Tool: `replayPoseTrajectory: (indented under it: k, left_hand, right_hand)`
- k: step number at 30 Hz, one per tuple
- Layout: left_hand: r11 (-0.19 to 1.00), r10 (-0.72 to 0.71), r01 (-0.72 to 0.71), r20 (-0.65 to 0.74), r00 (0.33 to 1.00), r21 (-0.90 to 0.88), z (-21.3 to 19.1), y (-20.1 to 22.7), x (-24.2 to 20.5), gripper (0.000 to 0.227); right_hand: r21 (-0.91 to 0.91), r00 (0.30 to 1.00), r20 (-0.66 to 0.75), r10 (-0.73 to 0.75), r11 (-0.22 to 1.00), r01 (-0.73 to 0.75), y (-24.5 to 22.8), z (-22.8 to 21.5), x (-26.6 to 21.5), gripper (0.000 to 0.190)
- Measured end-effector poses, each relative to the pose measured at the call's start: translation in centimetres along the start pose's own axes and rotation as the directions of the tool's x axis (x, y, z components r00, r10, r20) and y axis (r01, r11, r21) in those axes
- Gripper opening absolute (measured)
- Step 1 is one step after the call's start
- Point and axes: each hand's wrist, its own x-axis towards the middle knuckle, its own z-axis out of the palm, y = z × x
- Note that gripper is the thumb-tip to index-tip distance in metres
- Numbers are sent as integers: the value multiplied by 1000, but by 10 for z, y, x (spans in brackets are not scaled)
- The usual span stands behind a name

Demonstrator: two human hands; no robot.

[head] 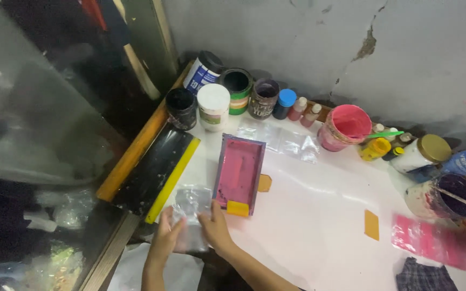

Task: The person stirs a pink substance in a container using a green spatula. They then pick up a clear plastic sheet, unfold it, and smooth it out on the table surface.

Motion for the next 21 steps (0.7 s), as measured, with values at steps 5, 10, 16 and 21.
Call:
replayPoseTrajectory:
  k: [5,10,16,21]
  left_hand:
    - [986,39,6,-269,962,166,3,58,-31,74]
    - [896,390,-212,-459,798,391,10,28,-8,63]
    - [622,736,-382,-344,583,683,13,11,7,50]
    - [490,752,-35,-402,522,871,16,5,13,33]
  right_hand:
    - [-11,997,-7,76,997,-76,-36,38,19,40]
    - [57,999,44,7,998,-10,-52,48,10,69]
    - [-74,975,220,-22,996,39,-90,29,-23,73]
    - [-333,967,243,-73,930,154,-63,-10,-28,55]
